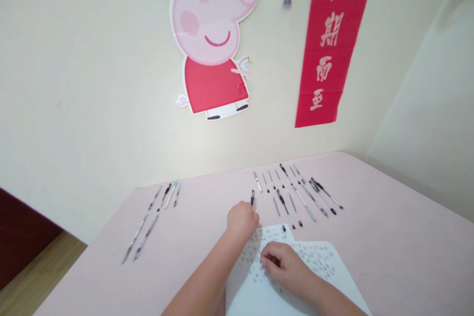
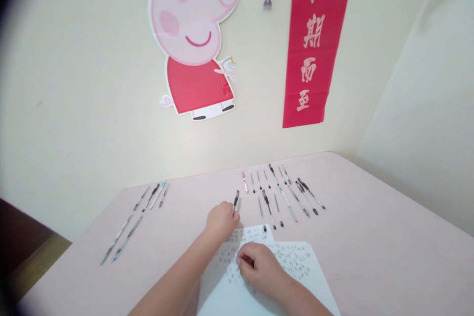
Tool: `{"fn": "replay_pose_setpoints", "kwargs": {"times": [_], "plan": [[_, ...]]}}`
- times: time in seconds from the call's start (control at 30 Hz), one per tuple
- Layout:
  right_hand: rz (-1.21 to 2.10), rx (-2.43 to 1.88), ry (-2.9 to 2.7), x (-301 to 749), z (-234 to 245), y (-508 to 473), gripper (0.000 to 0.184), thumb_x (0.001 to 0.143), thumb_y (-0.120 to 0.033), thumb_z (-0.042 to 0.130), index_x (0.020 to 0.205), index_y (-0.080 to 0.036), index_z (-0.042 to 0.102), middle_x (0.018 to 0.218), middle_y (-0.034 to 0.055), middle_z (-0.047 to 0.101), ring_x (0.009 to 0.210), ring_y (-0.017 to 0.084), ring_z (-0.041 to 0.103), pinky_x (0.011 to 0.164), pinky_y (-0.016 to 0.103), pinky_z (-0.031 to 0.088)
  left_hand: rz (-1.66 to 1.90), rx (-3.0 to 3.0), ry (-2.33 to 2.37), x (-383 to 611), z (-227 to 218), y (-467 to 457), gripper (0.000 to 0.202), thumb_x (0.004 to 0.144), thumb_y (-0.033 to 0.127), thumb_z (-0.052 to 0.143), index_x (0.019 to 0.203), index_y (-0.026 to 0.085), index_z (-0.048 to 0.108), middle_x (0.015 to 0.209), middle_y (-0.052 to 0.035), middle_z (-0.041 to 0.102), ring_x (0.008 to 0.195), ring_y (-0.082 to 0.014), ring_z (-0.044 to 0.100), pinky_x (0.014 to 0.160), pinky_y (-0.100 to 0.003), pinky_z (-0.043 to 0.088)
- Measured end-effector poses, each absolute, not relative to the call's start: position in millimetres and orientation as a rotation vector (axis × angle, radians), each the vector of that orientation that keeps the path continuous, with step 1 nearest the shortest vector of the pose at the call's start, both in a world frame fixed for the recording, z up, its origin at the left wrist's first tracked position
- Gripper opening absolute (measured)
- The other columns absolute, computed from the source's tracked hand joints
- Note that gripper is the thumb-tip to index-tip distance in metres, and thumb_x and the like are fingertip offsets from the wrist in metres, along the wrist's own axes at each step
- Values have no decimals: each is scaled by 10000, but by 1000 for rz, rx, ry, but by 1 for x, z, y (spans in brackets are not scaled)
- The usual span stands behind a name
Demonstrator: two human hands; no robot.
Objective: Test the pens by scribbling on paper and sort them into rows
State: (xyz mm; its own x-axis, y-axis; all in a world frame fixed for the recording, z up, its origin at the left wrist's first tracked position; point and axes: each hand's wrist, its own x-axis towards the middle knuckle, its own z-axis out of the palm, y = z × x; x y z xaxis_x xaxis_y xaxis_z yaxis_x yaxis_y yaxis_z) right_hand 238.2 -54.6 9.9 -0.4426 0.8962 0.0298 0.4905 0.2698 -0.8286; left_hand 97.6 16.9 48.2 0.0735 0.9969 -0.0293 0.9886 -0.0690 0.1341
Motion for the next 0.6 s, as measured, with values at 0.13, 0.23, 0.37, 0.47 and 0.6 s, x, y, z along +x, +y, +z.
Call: {"fn": "replay_pose_setpoints", "kwargs": {"times": [0.13,0.23,0.37,0.47,0.6], "plan": [[1068,-1242,-2056,238,11,-55,152,744,-159,480,689,-158,622,644,10,576,602,128,503,569,219,359,98,2100,2246,34,58,5,294,836,253,371,884,110,624,911,-163,633,842,-245,626,694,-318,445],[1039,-1252,-2079,238,9,-56,158,751,-160,474,687,-160,618,646,8,575,610,129,500,578,223,357,-25,1965,2451,-24,56,-8,306,858,260,340,898,123,611,935,-147,637,853,-239,627,694,-311,449],[1012,-1252,-2098,238,7,-56,161,756,-152,468,692,-163,616,649,4,571,617,129,498,587,225,353,-220,1758,2603,-91,44,-28,311,869,218,323,924,99,605,975,-176,637,883,-269,635,699,-340,457],[1019,-1243,-2098,238,7,-55,159,768,-165,469,701,-164,613,656,7,572,621,132,500,587,225,354,-232,1623,2703,-122,35,-40,304,868,181,314,914,112,607,990,-177,641,893,-270,639,686,-337,461],[1023,-1247,-2094,238,8,-55,165,780,-177,464,701,-166,608,663,10,575,626,135,504,589,228,356,-215,1528,2744,-140,28,-47,307,862,152,304,951,117,595,975,-174,649,879,-277,643,678,-351,462]]}}
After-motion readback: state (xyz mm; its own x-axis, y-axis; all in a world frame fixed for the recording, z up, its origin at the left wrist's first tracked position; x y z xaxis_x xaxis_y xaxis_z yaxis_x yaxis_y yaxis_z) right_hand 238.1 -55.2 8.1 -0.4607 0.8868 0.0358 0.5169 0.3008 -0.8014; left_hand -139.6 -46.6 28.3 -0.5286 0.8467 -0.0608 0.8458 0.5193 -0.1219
